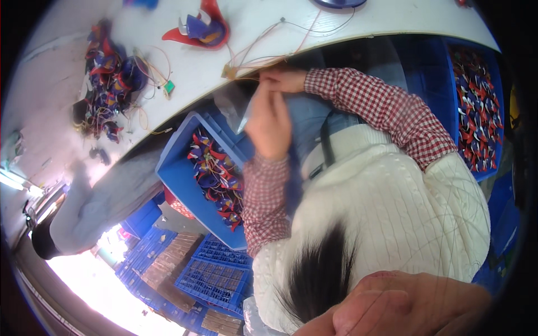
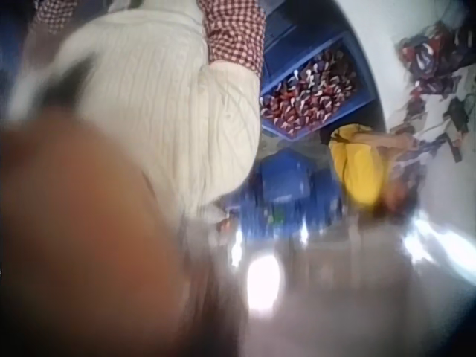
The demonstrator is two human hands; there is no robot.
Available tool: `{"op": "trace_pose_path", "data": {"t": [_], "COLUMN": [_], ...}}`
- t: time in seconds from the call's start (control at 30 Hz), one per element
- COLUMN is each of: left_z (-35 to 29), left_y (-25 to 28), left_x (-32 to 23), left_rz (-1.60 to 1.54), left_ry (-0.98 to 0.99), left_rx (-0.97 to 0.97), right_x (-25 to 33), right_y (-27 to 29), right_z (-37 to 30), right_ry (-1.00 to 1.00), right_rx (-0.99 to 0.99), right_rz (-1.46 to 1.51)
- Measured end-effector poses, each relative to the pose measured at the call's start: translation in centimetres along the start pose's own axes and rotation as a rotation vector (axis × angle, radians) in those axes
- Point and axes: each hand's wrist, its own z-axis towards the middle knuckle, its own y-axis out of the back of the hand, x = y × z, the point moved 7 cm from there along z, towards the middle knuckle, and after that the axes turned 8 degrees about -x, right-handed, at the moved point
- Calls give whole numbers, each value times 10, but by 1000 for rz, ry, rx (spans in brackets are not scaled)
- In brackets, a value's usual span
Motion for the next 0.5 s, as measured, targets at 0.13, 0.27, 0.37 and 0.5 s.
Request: {"op": "trace_pose_path", "data": {"t": [0.13, 0.27, 0.37, 0.5], "left_z": [37, 61, 65, 65], "left_y": [39, 27, 17, 8], "left_x": [26, 54, 65, 81], "left_rz": [76, 57, -21, -160], "left_ry": [88, 162, 204, 320], "left_rx": [-265, -8, 13, 52], "right_x": [-19, 8, 15, 19], "right_y": [-12, 4, 17, 29], "right_z": [-12, -32, -46, -66], "right_ry": [-189, -481, -478, -478], "right_rx": [227, 339, 292, 232], "right_rz": [177, 242, 255, 533]}}
